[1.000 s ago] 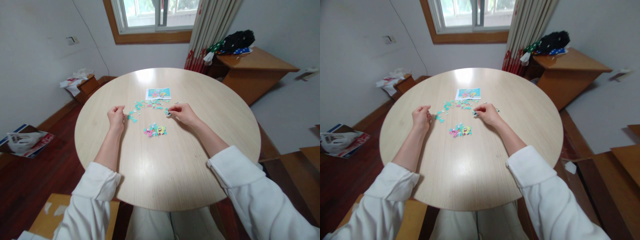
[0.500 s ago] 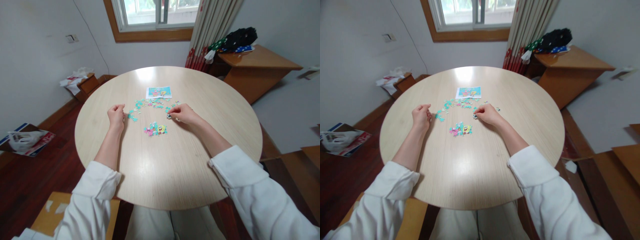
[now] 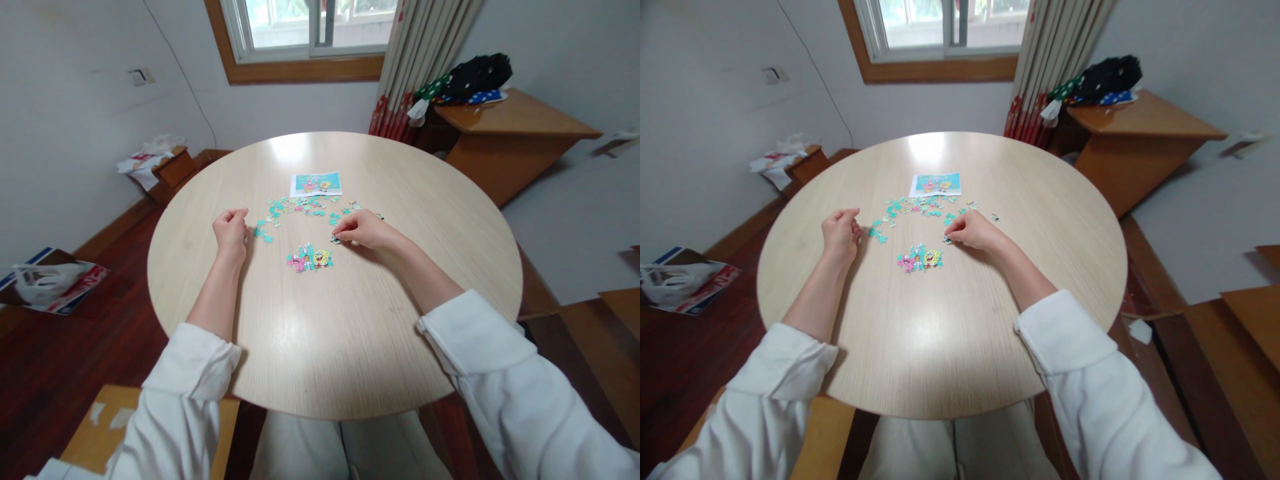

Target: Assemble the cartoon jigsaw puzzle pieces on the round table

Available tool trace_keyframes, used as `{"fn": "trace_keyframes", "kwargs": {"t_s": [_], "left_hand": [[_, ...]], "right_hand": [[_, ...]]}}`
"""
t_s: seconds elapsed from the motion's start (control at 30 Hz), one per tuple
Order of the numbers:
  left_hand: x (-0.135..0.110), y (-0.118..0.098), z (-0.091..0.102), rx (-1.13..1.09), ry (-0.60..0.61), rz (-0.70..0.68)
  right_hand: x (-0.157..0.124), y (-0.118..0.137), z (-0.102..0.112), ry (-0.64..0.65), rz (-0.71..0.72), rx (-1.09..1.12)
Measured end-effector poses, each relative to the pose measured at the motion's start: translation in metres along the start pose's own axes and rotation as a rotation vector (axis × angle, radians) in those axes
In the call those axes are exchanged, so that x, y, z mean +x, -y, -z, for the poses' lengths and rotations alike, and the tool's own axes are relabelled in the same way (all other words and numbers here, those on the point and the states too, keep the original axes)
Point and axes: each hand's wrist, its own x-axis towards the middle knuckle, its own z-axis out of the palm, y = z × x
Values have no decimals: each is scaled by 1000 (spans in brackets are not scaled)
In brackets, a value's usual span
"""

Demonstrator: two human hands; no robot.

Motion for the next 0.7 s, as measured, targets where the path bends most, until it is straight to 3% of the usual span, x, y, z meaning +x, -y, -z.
{"fn": "trace_keyframes", "kwargs": {"t_s": [0.2, 0.7], "left_hand": [[-1, -3, -1, -6, -1, 10], [-1, -2, -1, 14, -5, 4]], "right_hand": [[9, -7, -1, -52, 67, -177], [8, -7, -2, -104, 125, -300]]}}
